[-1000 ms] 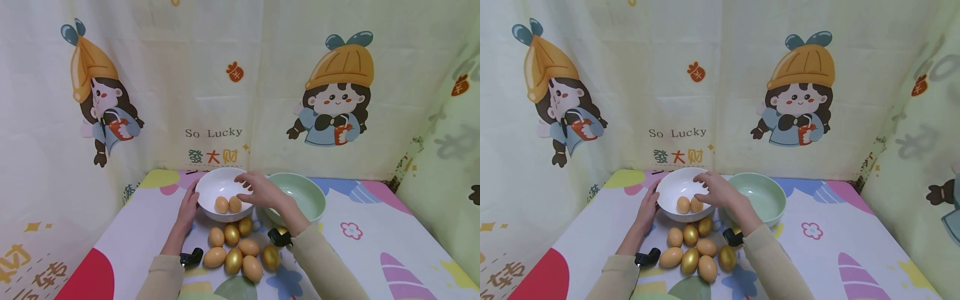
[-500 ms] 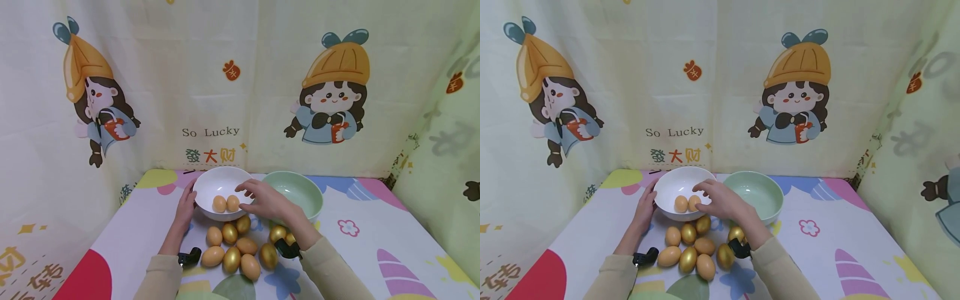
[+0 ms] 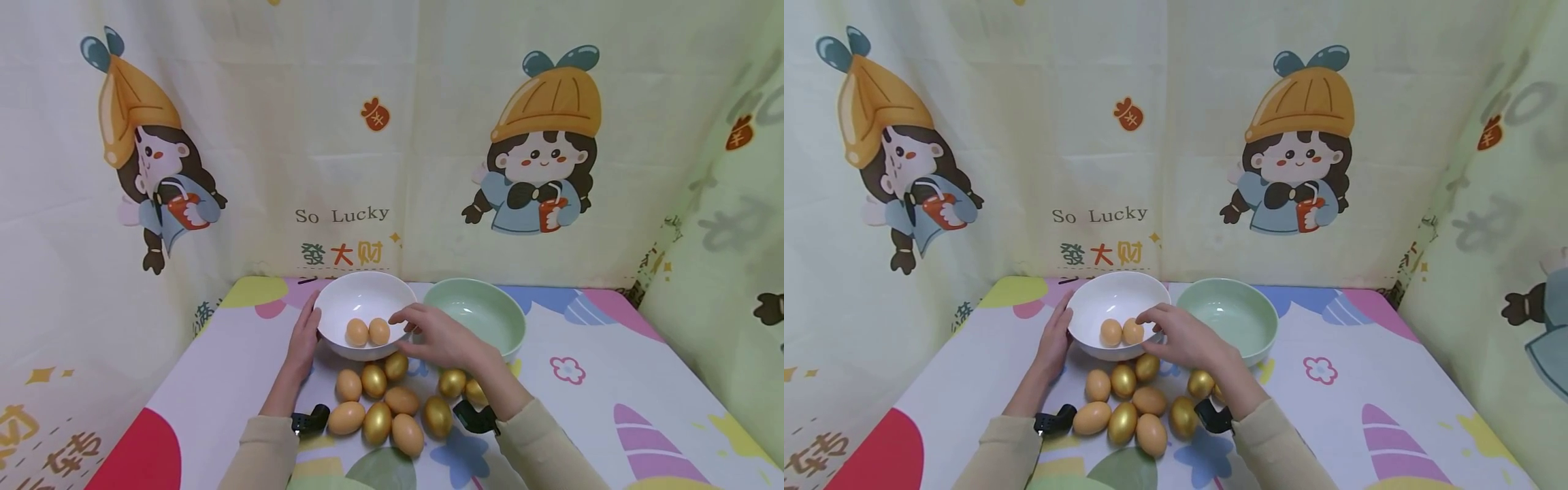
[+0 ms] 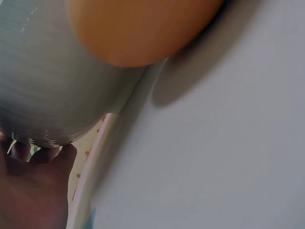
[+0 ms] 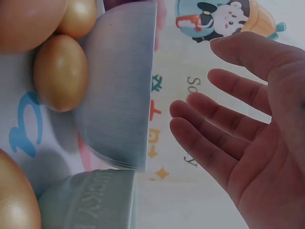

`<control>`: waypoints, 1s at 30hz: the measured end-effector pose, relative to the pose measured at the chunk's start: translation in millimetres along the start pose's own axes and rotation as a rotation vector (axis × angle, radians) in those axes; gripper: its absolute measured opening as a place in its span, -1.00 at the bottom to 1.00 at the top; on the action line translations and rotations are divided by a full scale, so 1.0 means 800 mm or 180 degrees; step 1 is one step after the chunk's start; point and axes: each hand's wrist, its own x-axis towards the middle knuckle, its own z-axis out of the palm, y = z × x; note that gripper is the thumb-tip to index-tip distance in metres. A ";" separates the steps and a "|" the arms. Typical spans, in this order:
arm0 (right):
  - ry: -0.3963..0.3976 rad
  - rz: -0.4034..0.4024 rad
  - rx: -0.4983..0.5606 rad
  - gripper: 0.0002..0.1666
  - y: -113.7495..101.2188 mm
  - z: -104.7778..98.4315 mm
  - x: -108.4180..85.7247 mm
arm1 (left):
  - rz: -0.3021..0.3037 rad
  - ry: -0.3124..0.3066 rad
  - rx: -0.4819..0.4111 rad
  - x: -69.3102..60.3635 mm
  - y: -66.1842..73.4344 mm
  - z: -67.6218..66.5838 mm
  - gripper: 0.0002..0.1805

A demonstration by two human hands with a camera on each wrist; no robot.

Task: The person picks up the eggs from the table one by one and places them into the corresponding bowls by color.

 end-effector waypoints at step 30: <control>-0.0868 0.0058 0.0192 -0.62 0.010 0.042 -0.022 | -0.0073 -0.0063 0.0064 -0.025 0.042 0.003 -0.39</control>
